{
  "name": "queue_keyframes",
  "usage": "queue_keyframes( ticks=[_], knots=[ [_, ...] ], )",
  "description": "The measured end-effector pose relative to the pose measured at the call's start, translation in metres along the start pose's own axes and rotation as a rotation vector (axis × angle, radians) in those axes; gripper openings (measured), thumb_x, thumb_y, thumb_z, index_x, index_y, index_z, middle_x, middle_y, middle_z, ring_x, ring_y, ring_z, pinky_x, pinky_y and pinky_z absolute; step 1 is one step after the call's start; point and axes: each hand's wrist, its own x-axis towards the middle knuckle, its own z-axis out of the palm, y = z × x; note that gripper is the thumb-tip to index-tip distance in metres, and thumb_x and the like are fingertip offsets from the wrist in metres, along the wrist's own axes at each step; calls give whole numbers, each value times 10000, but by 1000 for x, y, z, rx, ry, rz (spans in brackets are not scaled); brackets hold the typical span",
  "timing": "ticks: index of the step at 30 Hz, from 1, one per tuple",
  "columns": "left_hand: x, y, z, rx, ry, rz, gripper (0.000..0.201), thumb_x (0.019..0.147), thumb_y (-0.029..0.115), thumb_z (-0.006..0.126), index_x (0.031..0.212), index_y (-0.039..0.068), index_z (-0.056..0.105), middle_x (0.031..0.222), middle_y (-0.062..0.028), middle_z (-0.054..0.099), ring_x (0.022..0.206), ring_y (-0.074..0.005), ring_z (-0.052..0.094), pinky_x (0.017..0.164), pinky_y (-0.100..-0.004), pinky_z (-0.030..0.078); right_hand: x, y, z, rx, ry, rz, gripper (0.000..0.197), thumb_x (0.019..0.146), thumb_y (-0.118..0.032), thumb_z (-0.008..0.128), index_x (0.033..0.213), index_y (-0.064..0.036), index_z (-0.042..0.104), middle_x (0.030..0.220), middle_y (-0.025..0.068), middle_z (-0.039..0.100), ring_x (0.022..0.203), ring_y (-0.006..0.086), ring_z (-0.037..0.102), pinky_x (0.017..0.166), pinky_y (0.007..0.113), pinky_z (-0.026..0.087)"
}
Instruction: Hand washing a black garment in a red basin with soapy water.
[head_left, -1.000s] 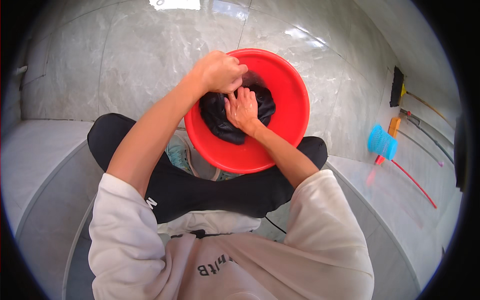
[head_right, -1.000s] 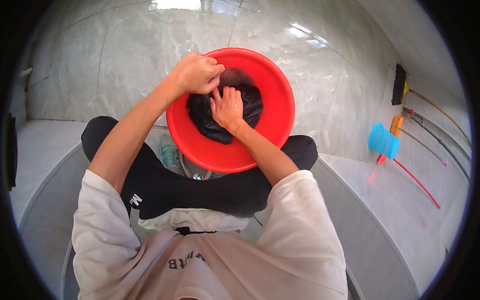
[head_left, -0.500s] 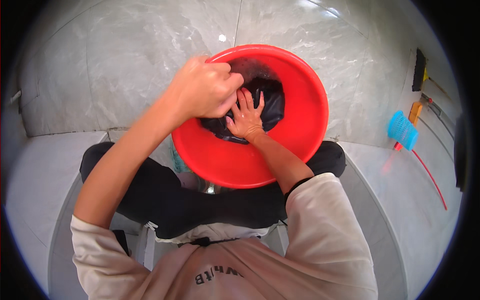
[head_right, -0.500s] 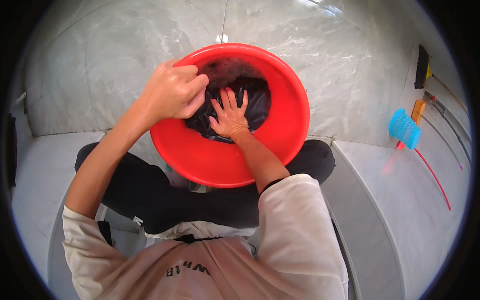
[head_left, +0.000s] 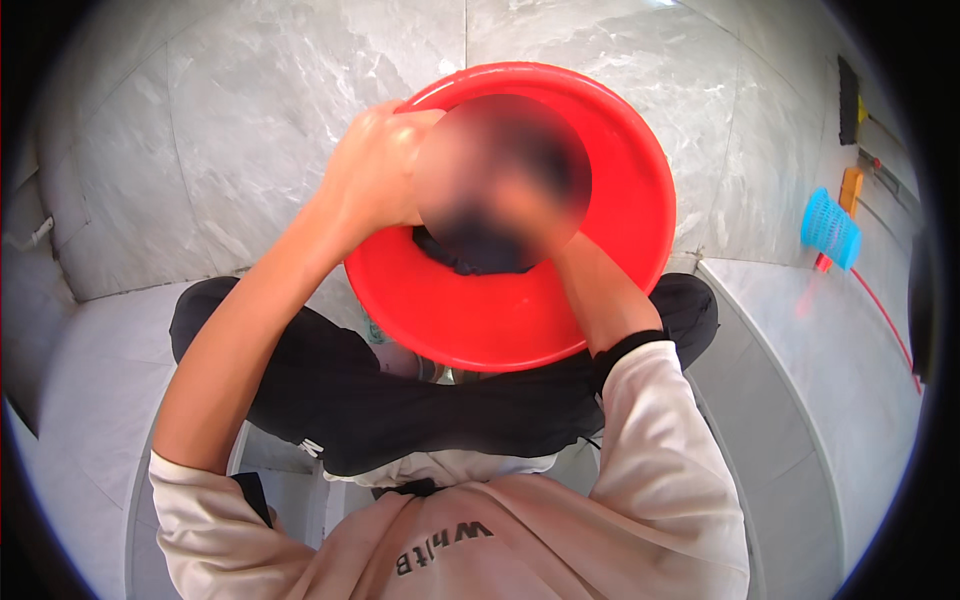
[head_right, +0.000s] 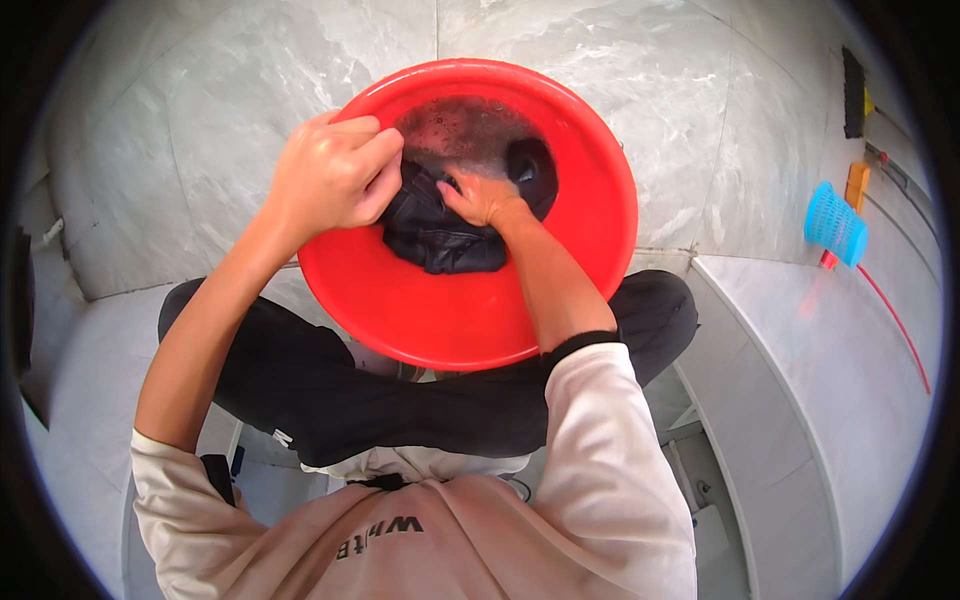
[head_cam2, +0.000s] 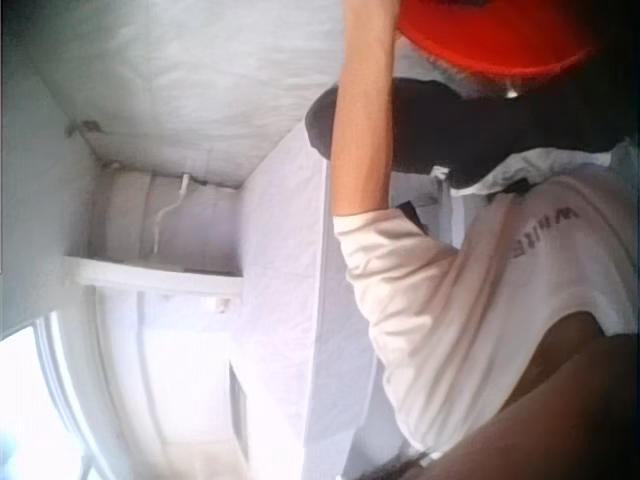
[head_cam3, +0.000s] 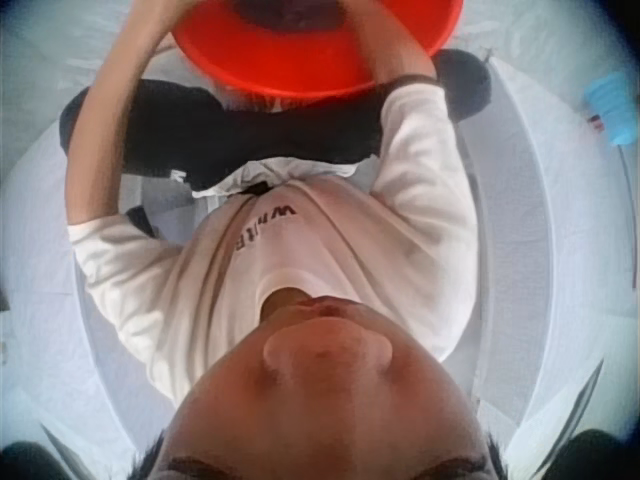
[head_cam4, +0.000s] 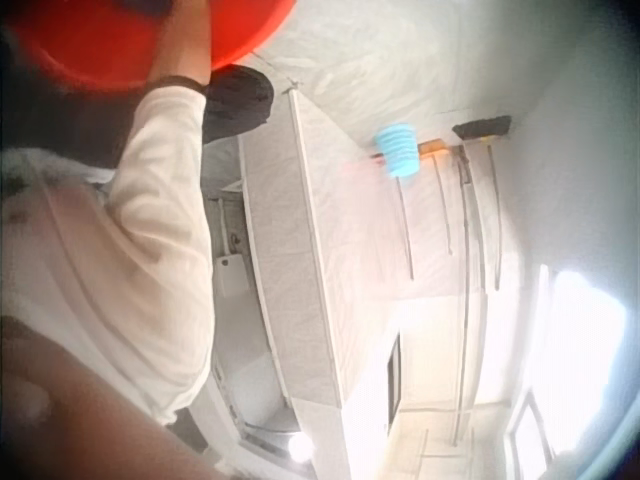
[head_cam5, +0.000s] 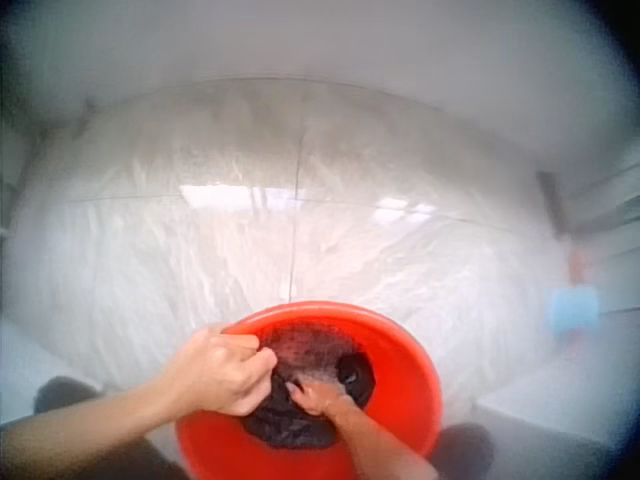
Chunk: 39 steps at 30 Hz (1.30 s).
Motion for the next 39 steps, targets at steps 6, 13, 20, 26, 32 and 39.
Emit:
queue_keyframes(
  ticks=[6, 13, 20, 26, 32, 39],
  knots=[
    [16, -7, 5, 180, -76, 20, 88, 702, 141, 639, 690, 89, 569, 581, -52, 524, 542, -273, 578, 553, -384, 493, 21, -35, -64, 26, -129, 226, 477, 924, -389, 459, 1299, -104, 536, 1289, 234, 550, 1233, 384, 479, 1076, 446, 346],
    [4, -4, 2, 211, -106, 17, 60, 721, 125, 653, 739, 93, 607, 585, -45, 526, 587, -258, 585, 653, -380, 485, -34, -76, -57, -434, 390, 304, 582, 819, -287, 605, 1329, -26, 503, 1428, 208, 418, 1372, 371, 334, 1149, 487, 229],
    [-38, 62, -9, 384, -230, -267, 168, 739, 116, 643, 895, 56, 623, 969, -145, 630, 1185, -331, 526, 1102, -588, 274, -101, -141, -104, 170, -27, 818, 624, 867, -283, 546, 1425, -41, 411, 1551, 175, 283, 1432, 331, 275, 1151, 441, 276],
    [-75, 121, -47, 341, -539, -220, 296, 769, 138, 616, 1051, 53, 639, 1045, -157, 627, 1211, -337, 512, 1104, -537, 299, -218, -206, -179, 484, 171, 729, 514, 886, -243, 545, 1325, 20, 500, 1358, 255, 498, 1292, 383, 453, 1090, 419, 359],
    [-24, 94, -20, 234, -880, -19, 273, 807, 147, 576, 1057, 49, 627, 1055, -181, 622, 1087, -357, 565, 959, -464, 458, -316, -236, -232, 531, 119, 760, 447, 910, -238, 555, 1292, -6, 530, 1350, 208, 527, 1284, 349, 479, 1070, 392, 377],
    [-29, 133, 31, -196, -399, -965, 423, 818, 224, 557, 1170, -1, 623, 1093, -305, 622, 1056, -440, 597, 955, -468, 471, -311, -201, -200, 709, 132, 953, 453, 917, -248, 536, 1306, -15, 530, 1283, 185, 598, 1200, 317, 559, 1016, 379, 414]
  ],
)
